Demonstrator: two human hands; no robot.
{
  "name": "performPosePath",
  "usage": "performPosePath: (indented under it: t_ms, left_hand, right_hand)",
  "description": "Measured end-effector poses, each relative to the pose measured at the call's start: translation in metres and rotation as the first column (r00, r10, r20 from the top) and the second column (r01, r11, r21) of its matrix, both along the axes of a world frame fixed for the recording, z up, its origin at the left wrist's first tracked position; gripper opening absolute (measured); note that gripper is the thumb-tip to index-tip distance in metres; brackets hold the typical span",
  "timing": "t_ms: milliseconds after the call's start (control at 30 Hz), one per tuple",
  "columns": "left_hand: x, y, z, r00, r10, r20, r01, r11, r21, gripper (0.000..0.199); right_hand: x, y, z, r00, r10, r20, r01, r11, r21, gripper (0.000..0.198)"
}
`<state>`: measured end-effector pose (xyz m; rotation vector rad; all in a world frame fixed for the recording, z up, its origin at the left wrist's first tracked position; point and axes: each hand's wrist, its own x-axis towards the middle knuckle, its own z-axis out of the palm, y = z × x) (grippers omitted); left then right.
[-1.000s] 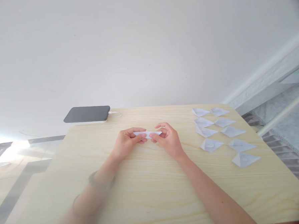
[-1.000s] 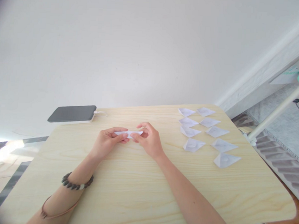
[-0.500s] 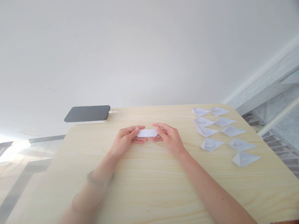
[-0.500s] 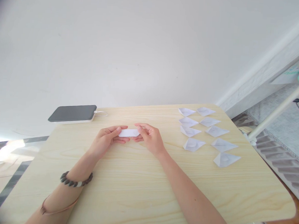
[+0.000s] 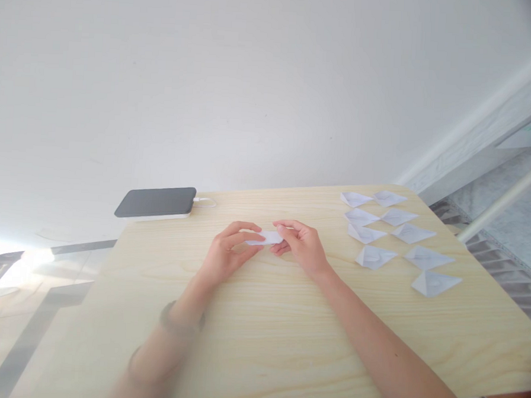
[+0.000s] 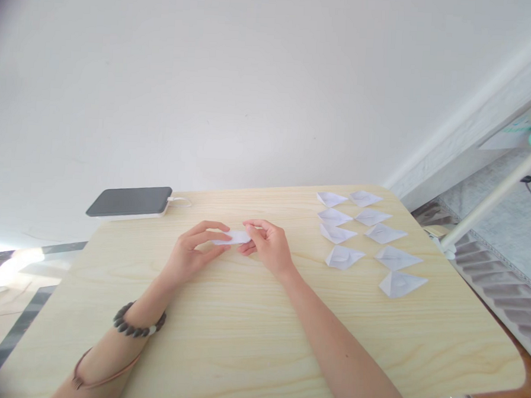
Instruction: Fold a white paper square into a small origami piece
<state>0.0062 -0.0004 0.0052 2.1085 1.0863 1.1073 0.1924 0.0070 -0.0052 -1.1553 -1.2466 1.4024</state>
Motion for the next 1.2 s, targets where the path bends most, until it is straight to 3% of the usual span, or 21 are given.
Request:
performPosePath:
  t_ms: [67,133,267,333,400,700,867,1033,1200]
  left_hand:
    - [-0.001,0.001,-0.001,1.0,0.02,-0.016,-0.02,0.999,0.042,0.015]
    - [-0.001,0.001,-0.002,0.999,0.052,-0.009,-0.051,0.997,0.06,0.015]
    - [-0.001,0.001,-0.003,0.997,0.067,0.022,-0.069,0.996,0.058,0.013]
    - [0.0,0.0,-0.002,0.997,0.068,0.031,-0.069,0.996,0.047,0.012]
    - [0.0,-0.001,-0.001,0.997,0.067,0.033,-0.068,0.997,0.036,0.013]
    - [0.003,-0.003,-0.001,0.995,0.095,0.002,-0.095,0.995,0.019,0.01]
    - [0.003,-0.003,0.0,0.995,0.101,-0.021,-0.101,0.995,-0.007,0.01]
    - [0.003,-0.003,0.002,0.994,0.105,-0.022,-0.106,0.994,-0.031,0.01]
    - [0.003,-0.003,0.002,0.993,0.115,-0.004,-0.115,0.991,-0.063,0.012]
  right_hand:
    - [-0.001,-0.002,0.0,0.999,-0.003,0.035,0.001,0.999,0.054,0.036]
    - [-0.003,-0.005,0.0,0.992,-0.023,0.122,-0.002,0.979,0.204,0.031]
    - [-0.007,-0.011,0.002,0.937,-0.081,0.341,-0.137,0.81,0.57,0.02]
    - [-0.007,-0.011,0.001,0.919,-0.129,0.373,-0.156,0.75,0.643,0.017]
    - [-0.006,-0.01,-0.001,0.908,-0.17,0.382,-0.142,0.733,0.665,0.015]
    - [-0.005,-0.009,-0.002,0.887,-0.183,0.425,-0.17,0.725,0.667,0.016]
    - [-0.004,-0.008,-0.004,0.884,-0.157,0.441,-0.149,0.8,0.582,0.014]
    - [-0.003,-0.008,-0.006,0.899,-0.182,0.399,-0.036,0.876,0.48,0.018]
    - [-0.002,-0.01,-0.001,0.879,-0.157,0.45,-0.12,0.842,0.527,0.019]
